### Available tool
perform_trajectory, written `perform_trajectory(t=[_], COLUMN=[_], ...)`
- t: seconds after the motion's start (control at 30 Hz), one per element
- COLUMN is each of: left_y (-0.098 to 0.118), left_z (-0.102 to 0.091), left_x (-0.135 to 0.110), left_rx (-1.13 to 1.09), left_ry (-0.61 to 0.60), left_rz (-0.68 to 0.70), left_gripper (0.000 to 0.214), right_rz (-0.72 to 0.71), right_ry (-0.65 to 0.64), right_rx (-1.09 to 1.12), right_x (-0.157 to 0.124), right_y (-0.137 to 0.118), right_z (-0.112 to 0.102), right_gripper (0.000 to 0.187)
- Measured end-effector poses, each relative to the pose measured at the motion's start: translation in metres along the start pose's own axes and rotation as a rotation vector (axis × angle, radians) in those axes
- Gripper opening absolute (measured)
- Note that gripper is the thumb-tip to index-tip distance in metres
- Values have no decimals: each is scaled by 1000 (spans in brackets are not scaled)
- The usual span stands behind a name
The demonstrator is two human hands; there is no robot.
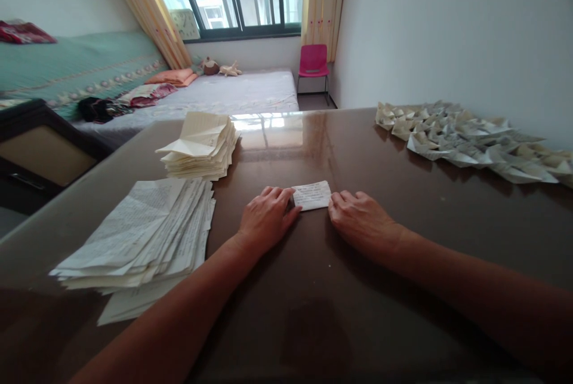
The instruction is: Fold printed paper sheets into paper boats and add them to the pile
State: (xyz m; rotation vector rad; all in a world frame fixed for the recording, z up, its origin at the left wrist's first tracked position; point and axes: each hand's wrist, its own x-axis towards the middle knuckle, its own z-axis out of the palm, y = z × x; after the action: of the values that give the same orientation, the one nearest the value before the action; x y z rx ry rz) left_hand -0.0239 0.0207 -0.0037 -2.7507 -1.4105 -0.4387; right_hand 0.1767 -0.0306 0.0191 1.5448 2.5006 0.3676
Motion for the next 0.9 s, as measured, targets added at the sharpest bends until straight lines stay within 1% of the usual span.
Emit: perform_trajectory(t=[0.1, 0.17, 0.3, 0.37, 0.4, 0.43, 0.5, 0.53, 0.57, 0.6, 0.67, 0.7, 0.8, 0.87, 0.9], left_y=[-2, 0, 3, 2, 2, 3, 5, 7, 9, 11, 13, 13, 8, 3, 0], left_z=[8, 11, 14, 15, 16, 16, 16, 16, 15, 14, 11, 9, 4, 2, 2], left_x=[2, 3, 4, 5, 5, 5, 3, 2, 1, 0, -1, -1, 0, 0, 1], left_rx=[-111, -181, -312, -390, -424, -449, -451, -435, -419, -407, -393, -382, -324, -285, -270], left_ry=[0, 16, 115, 123, 111, 97, 82, 82, 79, 74, 71, 81, 138, 123, 97], left_rz=[22, 25, 24, 30, 33, 36, 51, 68, 94, 126, 179, 194, 213, 259, 284], left_gripper=[47, 50, 39, 38, 40, 43, 48, 48, 47, 45, 39, 35, 24, 26, 29], right_rz=[9, 20, 42, 43, 45, 44, 32, 17, -11, -52, -127, -148, -151, -184, -222], right_ry=[21, 40, 60, 82, 119, 175, 313, 374, 418, 441, 451, 456, 504, 502, 475], right_rx=[22, 26, 43, 92, 126, 161, 223, 247, 268, 290, 340, 368, 443, 468, 474], right_x=[4, 6, 9, 10, 11, 12, 14, 15, 16, 16, 17, 17, 18, 20, 21], right_y=[3, 5, 13, 19, 22, 25, 30, 32, 33, 34, 35, 36, 40, 45, 47], right_z=[3, 6, 11, 10, 10, 9, 8, 8, 8, 9, 13, 16, 24, 29, 31], right_gripper=[26, 26, 24, 22, 25, 33, 57, 64, 64, 56, 30, 22, 23, 23, 22])
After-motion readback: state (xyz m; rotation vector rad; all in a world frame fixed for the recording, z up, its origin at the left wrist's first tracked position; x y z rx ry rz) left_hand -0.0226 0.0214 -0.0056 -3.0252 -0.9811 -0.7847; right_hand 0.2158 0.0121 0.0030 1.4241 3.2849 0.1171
